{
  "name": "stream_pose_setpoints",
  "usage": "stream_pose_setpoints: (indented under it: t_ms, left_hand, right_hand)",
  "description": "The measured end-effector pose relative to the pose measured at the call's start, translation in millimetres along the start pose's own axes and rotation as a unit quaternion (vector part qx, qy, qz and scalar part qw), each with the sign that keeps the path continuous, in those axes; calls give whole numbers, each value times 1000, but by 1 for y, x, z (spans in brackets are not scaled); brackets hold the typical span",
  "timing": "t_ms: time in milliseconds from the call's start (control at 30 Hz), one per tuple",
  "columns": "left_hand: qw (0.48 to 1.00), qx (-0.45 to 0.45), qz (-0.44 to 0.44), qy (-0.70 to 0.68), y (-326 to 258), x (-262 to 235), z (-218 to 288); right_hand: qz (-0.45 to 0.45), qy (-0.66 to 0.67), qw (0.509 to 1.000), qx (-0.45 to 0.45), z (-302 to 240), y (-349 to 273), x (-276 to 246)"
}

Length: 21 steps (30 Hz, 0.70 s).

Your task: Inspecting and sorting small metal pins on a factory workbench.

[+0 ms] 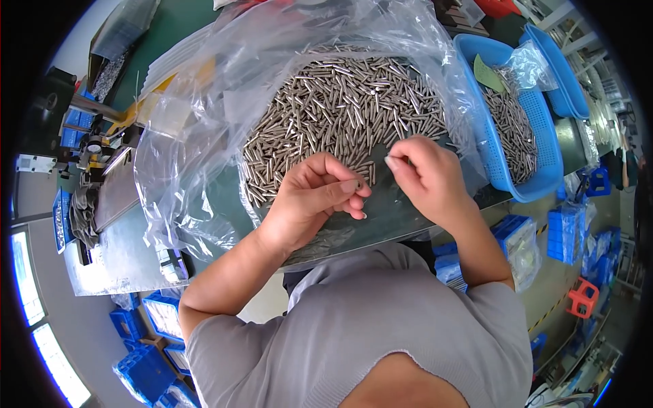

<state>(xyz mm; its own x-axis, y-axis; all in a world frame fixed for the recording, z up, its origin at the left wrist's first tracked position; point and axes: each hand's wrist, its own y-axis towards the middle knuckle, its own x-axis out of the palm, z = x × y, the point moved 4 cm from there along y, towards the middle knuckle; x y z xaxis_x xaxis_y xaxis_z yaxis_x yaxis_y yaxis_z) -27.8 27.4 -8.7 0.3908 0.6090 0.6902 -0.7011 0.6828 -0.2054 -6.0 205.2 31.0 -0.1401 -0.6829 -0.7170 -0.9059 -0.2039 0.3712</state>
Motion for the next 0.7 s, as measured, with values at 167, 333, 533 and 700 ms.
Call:
stream_pose_setpoints:
  t_ms: [167, 333, 533, 700]
  left_hand:
    - [1000, -10, -5, -12, 0, 1, -2]
    - [1000, -14, -6, -14, 0, 2, -1]
    - [1000, -8, -9, -26, 0, 1, 0]
    - [1000, -4, -11, -15, -1, 1, 0]
  right_hand:
    - [9, 370, 922, 110, -8, -9, 1]
    - [3, 364, 926, 99, -13, -6, 7]
    - [18, 349, 932, 100, -11, -8, 10]
    - [10, 335, 940, 65, -12, -6, 9]
